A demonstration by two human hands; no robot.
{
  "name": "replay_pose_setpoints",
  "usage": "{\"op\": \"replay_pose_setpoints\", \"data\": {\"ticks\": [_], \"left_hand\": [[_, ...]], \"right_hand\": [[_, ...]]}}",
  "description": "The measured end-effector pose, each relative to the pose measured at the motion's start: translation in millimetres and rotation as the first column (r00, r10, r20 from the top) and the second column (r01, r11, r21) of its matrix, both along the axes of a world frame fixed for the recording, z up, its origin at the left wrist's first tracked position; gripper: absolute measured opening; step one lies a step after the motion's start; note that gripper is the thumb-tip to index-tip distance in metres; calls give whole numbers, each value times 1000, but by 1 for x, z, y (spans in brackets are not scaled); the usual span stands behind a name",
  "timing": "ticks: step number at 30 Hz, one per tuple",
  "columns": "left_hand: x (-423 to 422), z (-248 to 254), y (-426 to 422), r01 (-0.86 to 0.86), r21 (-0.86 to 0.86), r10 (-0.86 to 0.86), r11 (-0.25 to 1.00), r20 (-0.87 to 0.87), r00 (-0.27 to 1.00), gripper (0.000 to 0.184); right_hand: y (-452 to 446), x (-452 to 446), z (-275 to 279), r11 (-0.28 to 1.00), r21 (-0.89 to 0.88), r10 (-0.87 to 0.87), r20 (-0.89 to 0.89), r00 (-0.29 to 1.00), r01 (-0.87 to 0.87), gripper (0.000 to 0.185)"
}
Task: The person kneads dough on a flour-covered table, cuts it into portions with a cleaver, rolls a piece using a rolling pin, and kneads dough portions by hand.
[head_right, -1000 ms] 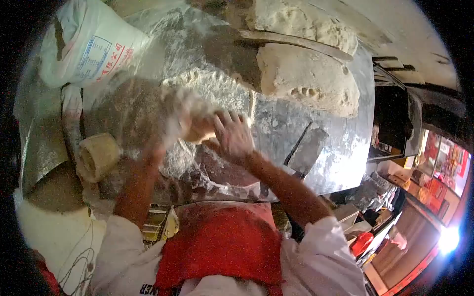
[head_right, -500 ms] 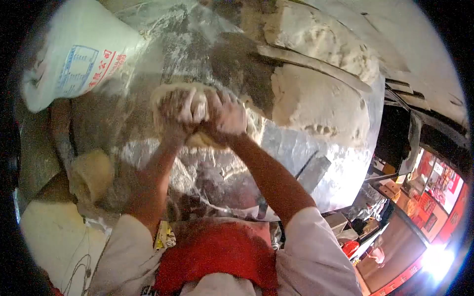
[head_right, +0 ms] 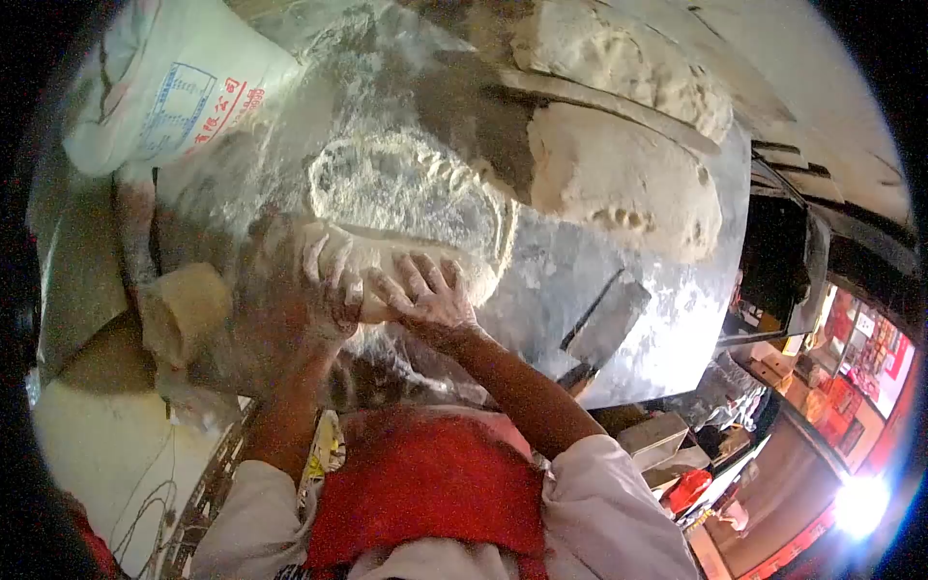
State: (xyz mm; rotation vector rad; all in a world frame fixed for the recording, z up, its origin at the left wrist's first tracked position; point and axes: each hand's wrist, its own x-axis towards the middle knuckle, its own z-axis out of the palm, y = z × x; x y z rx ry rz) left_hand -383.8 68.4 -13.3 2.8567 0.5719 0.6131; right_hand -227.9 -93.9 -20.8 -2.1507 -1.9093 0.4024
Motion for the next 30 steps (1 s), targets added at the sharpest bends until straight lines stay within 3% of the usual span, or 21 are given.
{"op": "replay_pose_setpoints", "data": {"ticks": [5, 7, 8, 9, 11, 12, 13, 14, 15, 16, 17, 18, 19, 20, 21, 23, 24, 25, 27, 29, 30], "left_hand": [[12, -108, 0, -323, -363, 350, 874, 8, 937, 55], [14, -127, -1, -445, -513, 505, 734, -25, 863, 61], [-2, -123, 39, -217, 155, 240, 964, -147, 960, 65], [7, -123, 58, -221, 167, 244, 961, -132, 961, 65], [27, -118, 84, -280, 397, 373, 874, -177, 911, 61], [52, -84, 102, -276, 406, 366, 871, -164, 916, 61], [89, -27, 126, -492, -123, 339, 862, -582, 739, 54], [108, 10, 136, -740, -469, 20, 482, -839, 544, 48], [101, 16, 137, -730, -468, 28, 498, -833, 553, 48], [89, 21, 142, -259, -730, -14, 632, -345, 938, 43], [86, 27, 143, 290, -654, -146, 699, 267, 953, 39], [100, 58, 122, 163, -803, -31, 573, 177, 984, 40], [116, 95, 91, 30, -909, 66, 415, 63, 996, 42], [115, 67, 60, 30, -501, 73, 865, 185, 980, 37], [115, 53, 30, -47, -476, 115, 878, 115, 987, 44], [97, -2, -33, -164, -197, 195, 967, 147, 970, 51], [85, -53, -55, -100, -380, 183, 920, 191, 964, 47], [79, -50, -61, -94, -386, 178, 918, 186, 966, 47], [63, -30, -70, -97, -191, 65, 977, -169, 983, 47], [78, -8, -54, -109, -213, 79, 971, -145, 986, 50], [92, 1, -45, -112, -244, 88, 963, -107, 990, 55]], "right_hand": [[66, 50, 11, 980, -186, 29, -188, 982, -65, 98], [84, 60, -10, 1000, -22, 15, -87, 996, -17, 105], [92, 65, -24, 996, 84, 4, -109, 994, 5, 106], [101, 70, -31, 980, 198, -5, -128, 992, 31, 107], [112, 70, -12, 982, -40, -189, -177, 966, 185, 91], [117, 73, -2, 960, -173, -246, -138, 960, 221, 83], [129, 77, 37, 916, -314, -352, -336, 874, 249, 70], [129, 75, 40, 868, -323, -496, -523, 693, 378, 64], [124, 72, 39, 795, -363, -583, -678, 447, 486, 59], [98, 68, 34, 825, -231, -438, -837, 327, 515, 56], [71, 63, 31, 826, -96, -252, -944, 211, 556, 56], [64, 63, 44, 799, -452, -489, -872, -8, 397, 63], [39, 55, 28, 865, -152, -349, -868, 354, 478, 66], [23, 58, 45, 899, -187, -397, -729, 557, 396, 64], [0, 49, 42, 797, -246, -449, -852, 268, 552, 66], [-29, 55, 32, 699, -253, -429, -897, 109, 669, 68], [-25, 56, 34, 695, -260, -435, -894, 104, 670, 68], [-13, 55, 39, 677, -215, -466, -865, 184, 704, 74], [0, 43, 28, 660, -203, -514, -824, 239, 723, 80], [28, 38, -5, 765, -167, -640, -299, 708, 622, 81], [45, 45, 22, 780, 3, -582, -362, 728, 625, 72]]}}
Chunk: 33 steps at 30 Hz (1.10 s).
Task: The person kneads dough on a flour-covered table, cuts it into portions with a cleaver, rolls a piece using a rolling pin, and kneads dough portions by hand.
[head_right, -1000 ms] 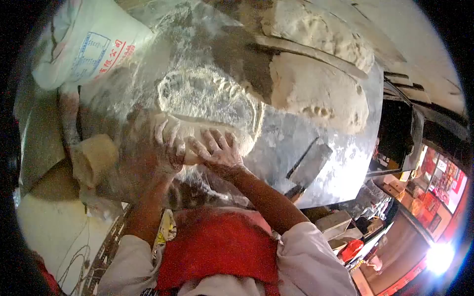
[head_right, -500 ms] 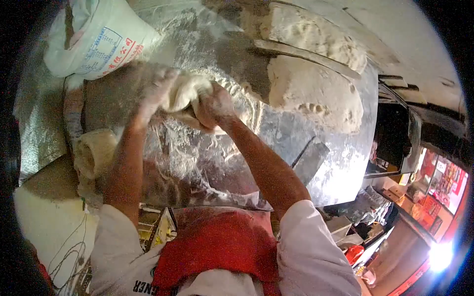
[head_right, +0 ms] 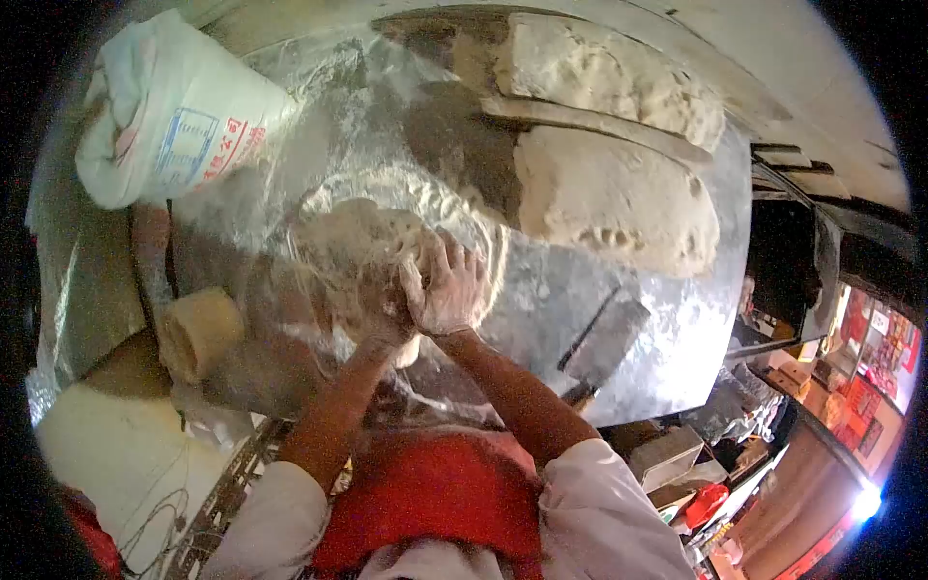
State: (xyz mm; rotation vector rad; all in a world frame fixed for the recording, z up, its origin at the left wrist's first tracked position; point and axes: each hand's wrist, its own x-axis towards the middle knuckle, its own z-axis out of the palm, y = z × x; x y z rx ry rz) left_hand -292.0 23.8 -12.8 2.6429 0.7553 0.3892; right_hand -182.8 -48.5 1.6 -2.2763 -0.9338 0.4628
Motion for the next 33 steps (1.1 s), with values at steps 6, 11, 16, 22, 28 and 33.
{"op": "replay_pose_setpoints", "data": {"ticks": [6, 11, 16, 22, 28, 33], "left_hand": [[48, -73, 48, -280, -336, 182, 899, -295, 938, 72], [82, -47, 81, -324, -94, 319, 941, -68, 945, 59], [40, 60, 99, -224, -749, 243, 623, -87, 966, 52], [-59, -71, -8, -69, 202, 80, 977, -46, 996, 56], [42, -46, 102, -269, 125, 276, 955, -39, 960, 35], [62, -52, 124, -336, 178, 336, 925, 30, 941, 43]], "right_hand": [[70, 71, -39, 995, 86, 46, -41, 998, -42, 57], [72, 85, -74, 997, 68, 19, 84, 996, -24, 41], [-15, 27, 17, 826, 131, 535, 127, 835, -548, 68], [-28, 3, -21, 877, 36, 455, 261, 851, -479, 71], [76, 73, -58, 917, -58, 394, 283, 874, -395, 71], [108, 101, -83, 865, -322, 453, 169, 875, -386, 70]]}}
